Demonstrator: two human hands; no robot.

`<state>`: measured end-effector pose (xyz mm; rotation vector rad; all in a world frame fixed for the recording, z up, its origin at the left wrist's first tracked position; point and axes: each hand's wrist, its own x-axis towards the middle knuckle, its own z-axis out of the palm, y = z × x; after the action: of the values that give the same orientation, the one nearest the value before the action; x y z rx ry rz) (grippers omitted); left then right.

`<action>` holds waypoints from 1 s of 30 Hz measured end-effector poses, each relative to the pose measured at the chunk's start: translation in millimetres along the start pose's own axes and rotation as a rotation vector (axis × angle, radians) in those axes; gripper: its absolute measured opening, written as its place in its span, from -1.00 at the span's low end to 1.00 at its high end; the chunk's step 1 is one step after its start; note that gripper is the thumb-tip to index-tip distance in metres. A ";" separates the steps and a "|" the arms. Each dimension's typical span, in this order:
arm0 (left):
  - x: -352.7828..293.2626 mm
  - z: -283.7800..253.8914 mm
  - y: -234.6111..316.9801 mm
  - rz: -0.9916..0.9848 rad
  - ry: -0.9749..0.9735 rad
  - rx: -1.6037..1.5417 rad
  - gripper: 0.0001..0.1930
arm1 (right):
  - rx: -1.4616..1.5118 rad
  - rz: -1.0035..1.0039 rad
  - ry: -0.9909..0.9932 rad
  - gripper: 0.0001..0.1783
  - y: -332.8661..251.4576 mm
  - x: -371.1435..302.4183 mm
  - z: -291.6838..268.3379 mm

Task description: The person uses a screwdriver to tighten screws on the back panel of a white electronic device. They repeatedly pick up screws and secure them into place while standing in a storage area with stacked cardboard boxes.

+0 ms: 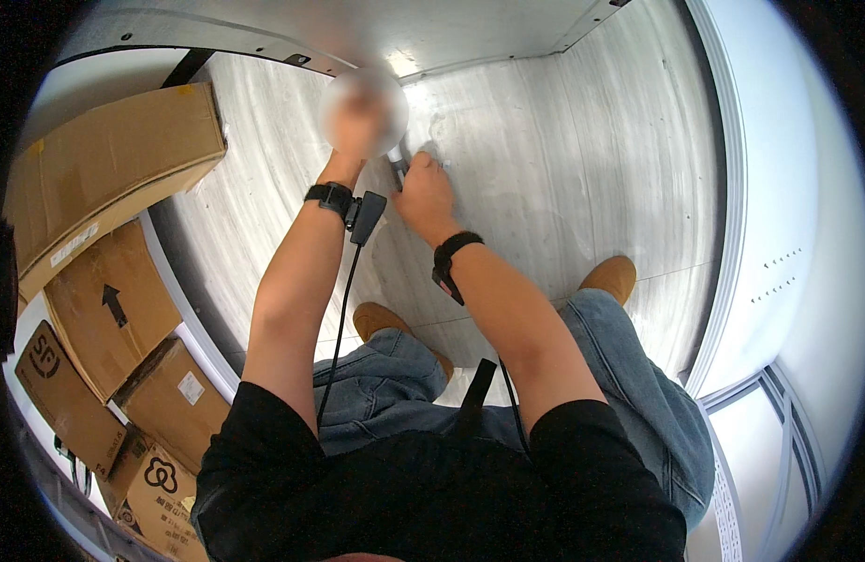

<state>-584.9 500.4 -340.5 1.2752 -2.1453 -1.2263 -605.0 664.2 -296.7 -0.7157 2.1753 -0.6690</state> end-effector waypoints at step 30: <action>-6.4 -3.0 60.0 -0.462 0.054 -0.476 -0.79 | 0.117 -0.051 0.034 -0.50 26.1 -1.7 -3.9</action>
<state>-611.2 517.3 -288.8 1.5909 -1.4247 -1.7257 -614.4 684.8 -310.5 -0.7050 2.1344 -0.8337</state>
